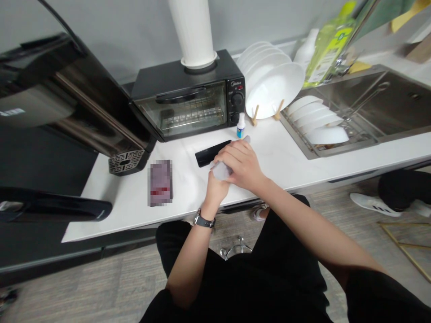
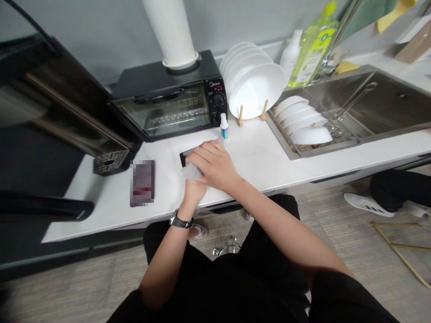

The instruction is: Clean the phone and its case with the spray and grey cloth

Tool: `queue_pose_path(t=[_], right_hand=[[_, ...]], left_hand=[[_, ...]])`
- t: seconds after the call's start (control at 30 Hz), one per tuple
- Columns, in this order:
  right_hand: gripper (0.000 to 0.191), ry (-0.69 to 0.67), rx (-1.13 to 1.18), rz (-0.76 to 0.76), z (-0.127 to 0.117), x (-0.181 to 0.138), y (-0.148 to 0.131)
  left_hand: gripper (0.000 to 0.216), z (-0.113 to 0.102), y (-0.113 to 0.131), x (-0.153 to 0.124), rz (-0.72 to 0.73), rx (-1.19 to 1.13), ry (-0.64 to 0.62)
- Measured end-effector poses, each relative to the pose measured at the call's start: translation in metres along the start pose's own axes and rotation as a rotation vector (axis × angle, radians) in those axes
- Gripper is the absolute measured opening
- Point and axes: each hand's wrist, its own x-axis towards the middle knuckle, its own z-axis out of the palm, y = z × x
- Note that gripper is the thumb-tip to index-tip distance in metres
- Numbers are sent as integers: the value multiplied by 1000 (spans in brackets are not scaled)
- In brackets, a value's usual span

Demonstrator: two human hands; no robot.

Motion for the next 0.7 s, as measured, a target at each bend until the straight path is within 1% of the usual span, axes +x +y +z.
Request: queue_pose_path(t=[0.07,0.23,0.37,0.47,0.57,0.7], right_hand=[[14,27,39,27,-2,4,1],[30,33,131,149,-5,8,2],[48,53,232,293,-3,0,3],[59,69,271,386,-1,-7,2],[57,77,260,385,0,-9,1],[46,127,199,300,3,-2,-2]], left_hand=[[11,0,-1,-1,5,-26,31],[12,-3,8,1,48,-36,33],[15,-4,19,2,102,-19,-8],[15,-5,22,1,104,4,-30],[14,-6,19,1,104,29,-47],[14,-8,12,2,93,77,-48]])
